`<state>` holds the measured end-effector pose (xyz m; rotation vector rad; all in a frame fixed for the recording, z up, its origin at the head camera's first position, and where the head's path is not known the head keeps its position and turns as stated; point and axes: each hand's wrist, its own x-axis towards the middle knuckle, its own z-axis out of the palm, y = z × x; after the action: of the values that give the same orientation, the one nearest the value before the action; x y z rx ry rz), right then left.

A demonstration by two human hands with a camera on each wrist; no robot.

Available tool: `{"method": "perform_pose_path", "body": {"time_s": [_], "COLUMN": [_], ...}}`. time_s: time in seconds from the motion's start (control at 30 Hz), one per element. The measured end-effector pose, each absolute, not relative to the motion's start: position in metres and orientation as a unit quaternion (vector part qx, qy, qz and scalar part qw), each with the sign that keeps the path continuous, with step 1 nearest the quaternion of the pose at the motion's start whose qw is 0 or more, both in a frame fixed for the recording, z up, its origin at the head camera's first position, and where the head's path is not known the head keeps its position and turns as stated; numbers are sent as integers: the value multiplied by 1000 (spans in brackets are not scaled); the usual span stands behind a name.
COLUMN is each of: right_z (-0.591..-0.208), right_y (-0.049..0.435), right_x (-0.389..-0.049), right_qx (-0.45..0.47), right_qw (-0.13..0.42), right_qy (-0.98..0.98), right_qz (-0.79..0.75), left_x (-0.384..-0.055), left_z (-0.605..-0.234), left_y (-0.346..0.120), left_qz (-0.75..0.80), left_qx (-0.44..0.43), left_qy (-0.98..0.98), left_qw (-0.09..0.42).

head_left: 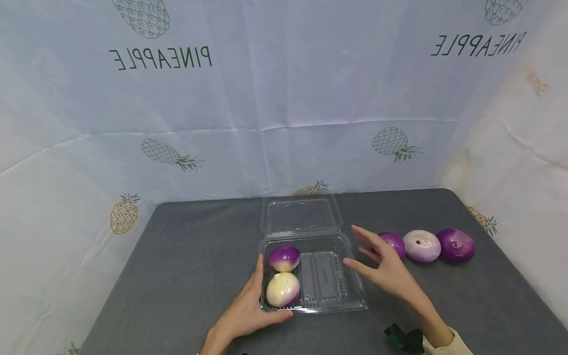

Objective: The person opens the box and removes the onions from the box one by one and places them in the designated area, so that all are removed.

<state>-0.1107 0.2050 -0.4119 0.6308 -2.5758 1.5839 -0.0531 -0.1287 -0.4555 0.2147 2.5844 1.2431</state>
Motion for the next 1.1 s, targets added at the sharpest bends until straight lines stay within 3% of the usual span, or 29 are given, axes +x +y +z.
{"method": "perform_pose_path", "body": {"time_s": [0.27,0.63,1.1], "right_z": [-417,-429,-438], "right_y": [174,127,89], "right_x": [-110,-113,-116], "right_qx": [221,207,140], "right_qw": [-1,-86,-96], "right_qy": [-829,-820,-837], "right_qz": [514,527,521], "left_x": [-54,-53,-53], "left_z": [-456,-455,-454], "left_y": [-129,-129,-129], "left_qz": [431,433,427], "left_qx": [76,81,88], "left_qy": [890,888,890], "left_qw": [131,135,135]}}
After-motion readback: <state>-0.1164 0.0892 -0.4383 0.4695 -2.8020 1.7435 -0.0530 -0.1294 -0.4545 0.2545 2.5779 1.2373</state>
